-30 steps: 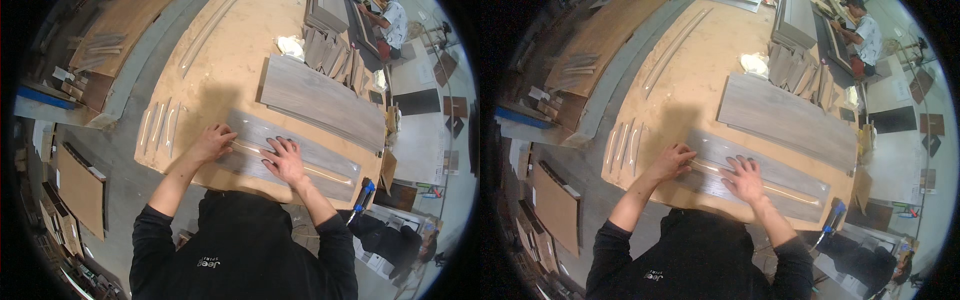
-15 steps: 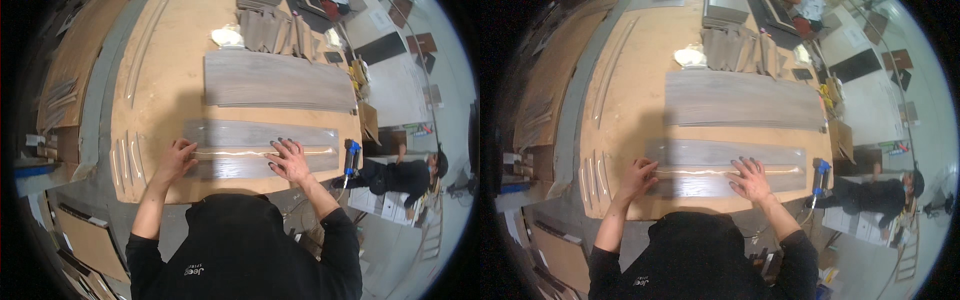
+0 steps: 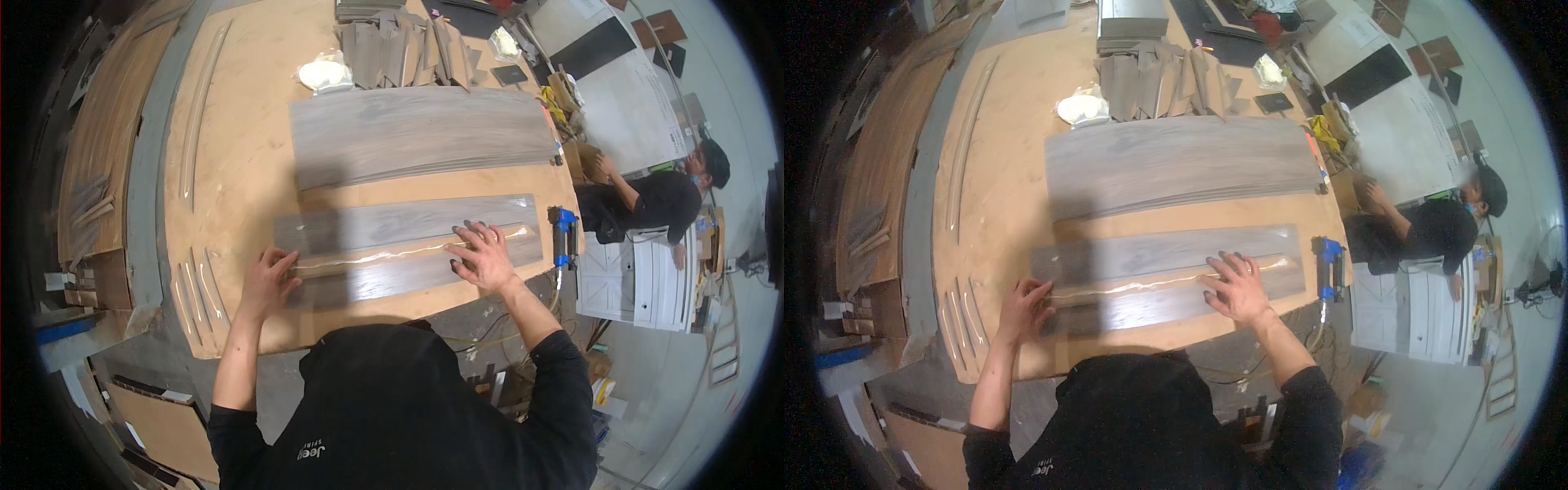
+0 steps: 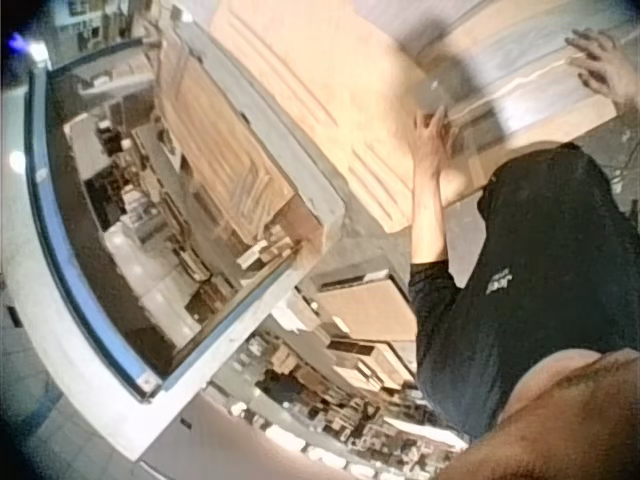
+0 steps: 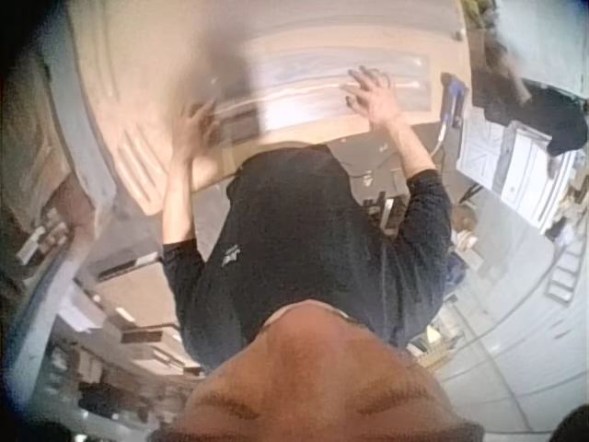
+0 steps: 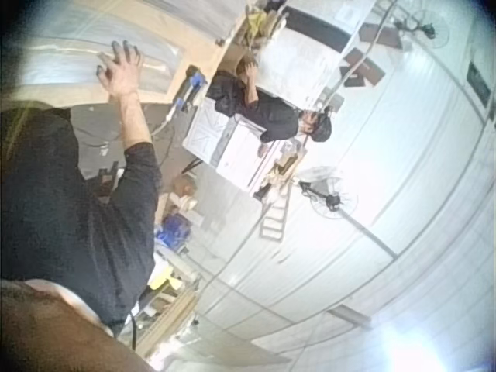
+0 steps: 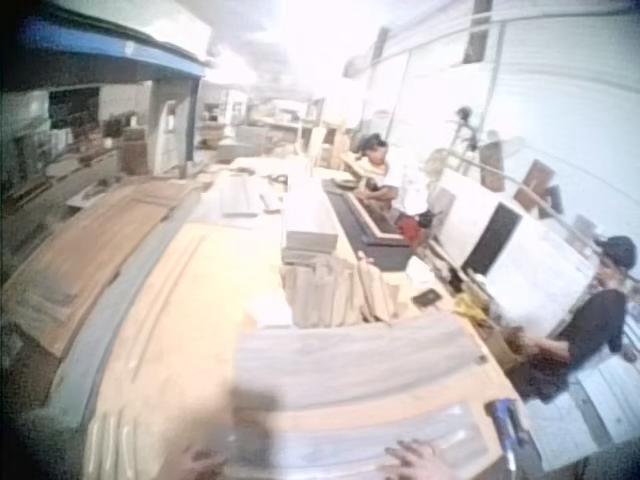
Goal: Applying glue and using a pneumatic nail gun to assemble wooden furniture panels.
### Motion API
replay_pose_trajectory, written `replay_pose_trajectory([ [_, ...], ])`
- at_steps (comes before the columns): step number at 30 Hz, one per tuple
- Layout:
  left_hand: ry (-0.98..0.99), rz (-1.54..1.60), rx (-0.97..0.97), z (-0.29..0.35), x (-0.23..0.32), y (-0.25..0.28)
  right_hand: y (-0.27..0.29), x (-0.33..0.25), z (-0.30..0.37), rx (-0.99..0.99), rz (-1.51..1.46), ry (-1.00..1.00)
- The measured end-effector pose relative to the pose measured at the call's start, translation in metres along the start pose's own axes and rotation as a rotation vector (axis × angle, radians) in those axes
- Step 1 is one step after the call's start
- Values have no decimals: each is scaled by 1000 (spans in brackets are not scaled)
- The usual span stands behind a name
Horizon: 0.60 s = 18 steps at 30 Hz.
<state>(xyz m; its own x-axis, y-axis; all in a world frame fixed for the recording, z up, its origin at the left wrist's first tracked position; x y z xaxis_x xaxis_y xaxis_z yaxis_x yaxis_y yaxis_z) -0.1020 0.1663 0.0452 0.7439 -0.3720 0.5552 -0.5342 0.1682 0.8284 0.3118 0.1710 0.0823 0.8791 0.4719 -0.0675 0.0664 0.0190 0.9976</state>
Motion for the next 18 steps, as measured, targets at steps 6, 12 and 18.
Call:
replay_pose_trajectory([
  [6, 39, 12, -12, -1, 0, -1, -5, 35, 24, -50, -9, -107],
  [12, 13, 7, 2, -3, 6, 4, 9, 67, 47, -32, 100, -101],
  [18, -1, -7, 10, -4, 4, 4, 12, 87, 60, -78, 233, -189],
])
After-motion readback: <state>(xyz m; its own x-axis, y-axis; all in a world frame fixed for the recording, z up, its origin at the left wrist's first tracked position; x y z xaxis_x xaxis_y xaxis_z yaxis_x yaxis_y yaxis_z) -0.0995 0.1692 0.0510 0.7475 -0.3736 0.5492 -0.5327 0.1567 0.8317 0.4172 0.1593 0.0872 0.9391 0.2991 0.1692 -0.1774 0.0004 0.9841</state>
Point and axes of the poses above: each hand's wrist, its own z-axis away from the middle knuckle, its own y-axis out of the back of the hand, x = y × z, the point moved 9 cm from there along -z, towards the middle knuckle, and after that the axes turned 5 degrees about -y, right-handed, at the moved point
